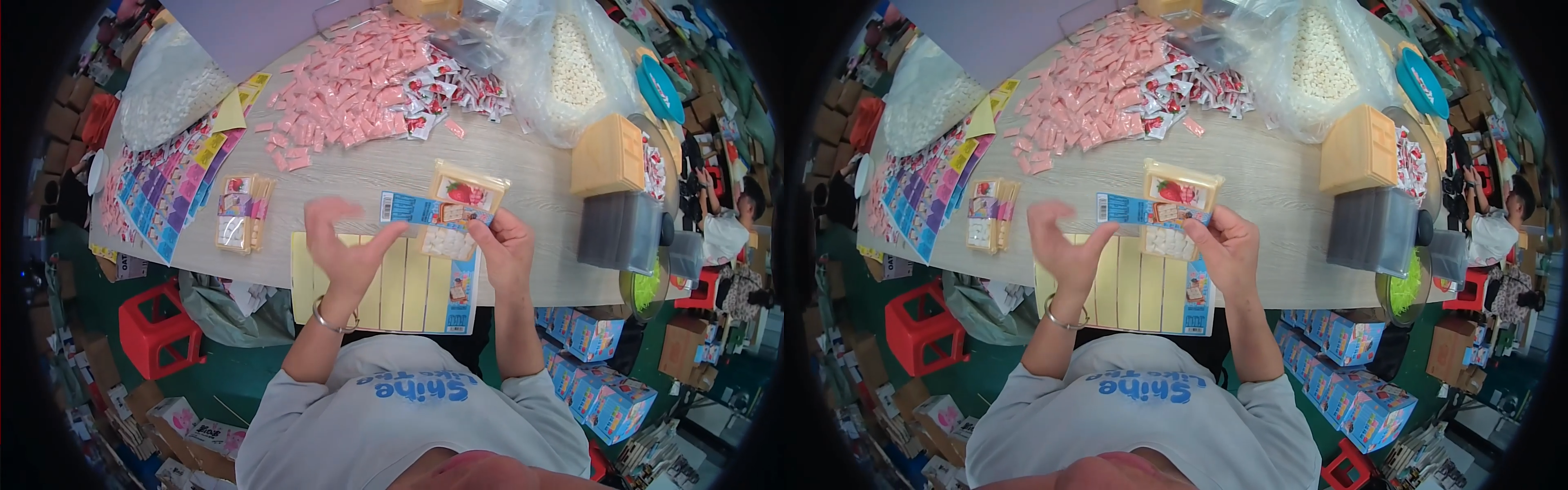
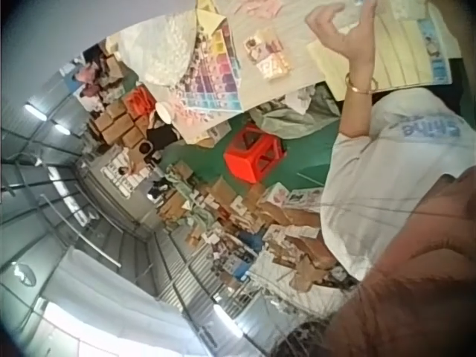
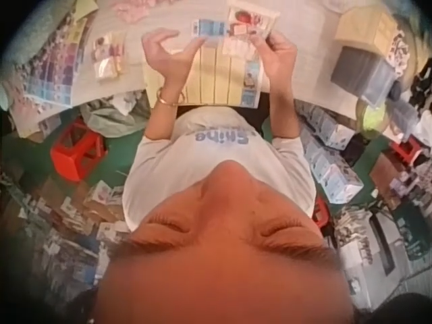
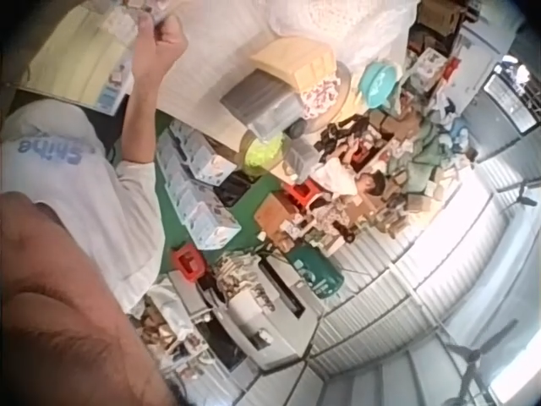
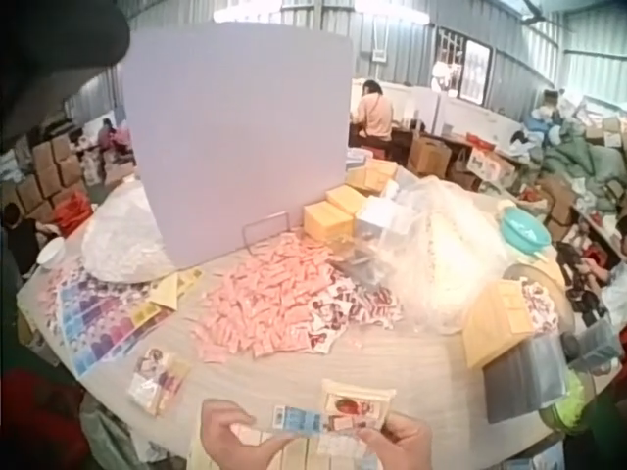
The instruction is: The recorder is sorting and packaging small plastic toy parts into plastic tray compartments.
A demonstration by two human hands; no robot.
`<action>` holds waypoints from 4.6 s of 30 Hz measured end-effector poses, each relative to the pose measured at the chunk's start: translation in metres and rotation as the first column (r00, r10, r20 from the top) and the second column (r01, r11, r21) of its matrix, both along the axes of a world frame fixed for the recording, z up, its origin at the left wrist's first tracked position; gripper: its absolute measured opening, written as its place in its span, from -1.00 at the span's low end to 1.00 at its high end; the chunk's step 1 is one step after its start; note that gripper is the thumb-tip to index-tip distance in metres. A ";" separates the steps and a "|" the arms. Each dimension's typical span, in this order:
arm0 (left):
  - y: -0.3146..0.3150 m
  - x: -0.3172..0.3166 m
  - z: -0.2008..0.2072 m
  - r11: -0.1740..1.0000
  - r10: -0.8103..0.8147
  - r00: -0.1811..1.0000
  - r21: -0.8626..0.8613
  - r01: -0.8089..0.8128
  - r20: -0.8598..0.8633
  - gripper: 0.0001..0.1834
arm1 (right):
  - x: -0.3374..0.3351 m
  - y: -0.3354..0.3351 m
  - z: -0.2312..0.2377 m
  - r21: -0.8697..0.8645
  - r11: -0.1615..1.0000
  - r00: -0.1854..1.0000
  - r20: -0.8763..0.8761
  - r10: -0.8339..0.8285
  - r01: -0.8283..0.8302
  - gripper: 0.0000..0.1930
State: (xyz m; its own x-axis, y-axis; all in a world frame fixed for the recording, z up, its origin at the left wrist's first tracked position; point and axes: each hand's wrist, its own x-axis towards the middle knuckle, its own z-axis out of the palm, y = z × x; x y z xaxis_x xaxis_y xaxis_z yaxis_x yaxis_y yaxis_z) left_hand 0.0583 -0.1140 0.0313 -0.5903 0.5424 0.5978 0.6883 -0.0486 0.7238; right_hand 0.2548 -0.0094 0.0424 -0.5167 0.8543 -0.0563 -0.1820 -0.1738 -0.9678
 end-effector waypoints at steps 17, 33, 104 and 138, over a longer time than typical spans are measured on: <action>-0.045 -0.007 0.004 0.760 -0.565 0.667 -0.008 0.649 0.485 -0.78 | -0.028 -0.037 -0.028 0.416 0.874 0.968 0.103 0.229 -0.251 -0.75; -0.085 -0.216 -0.042 0.556 0.260 0.912 -0.723 -0.410 -0.317 0.03 | -0.039 -0.051 -0.065 0.562 0.578 0.526 0.812 -0.251 -0.592 -0.28; 0.069 -0.048 -0.082 0.560 -0.649 0.760 -0.697 0.448 -0.034 -0.11 | -0.002 0.058 -0.011 0.795 0.490 0.486 0.606 -0.630 -0.357 -0.88; 0.090 0.011 -0.084 0.710 -0.492 0.810 -0.685 0.162 -0.319 -0.33 | 0.140 0.243 0.051 0.661 0.704 -0.217 0.670 -0.710 -0.260 -0.72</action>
State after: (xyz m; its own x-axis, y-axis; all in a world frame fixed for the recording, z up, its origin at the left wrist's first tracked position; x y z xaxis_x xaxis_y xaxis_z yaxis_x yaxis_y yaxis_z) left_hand 0.0690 -0.0238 -0.0526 -0.0541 0.9766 0.2082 0.9575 -0.0084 0.2883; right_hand 0.3950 0.2338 0.0929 -0.0570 0.9697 0.2374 0.9953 0.0366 0.0897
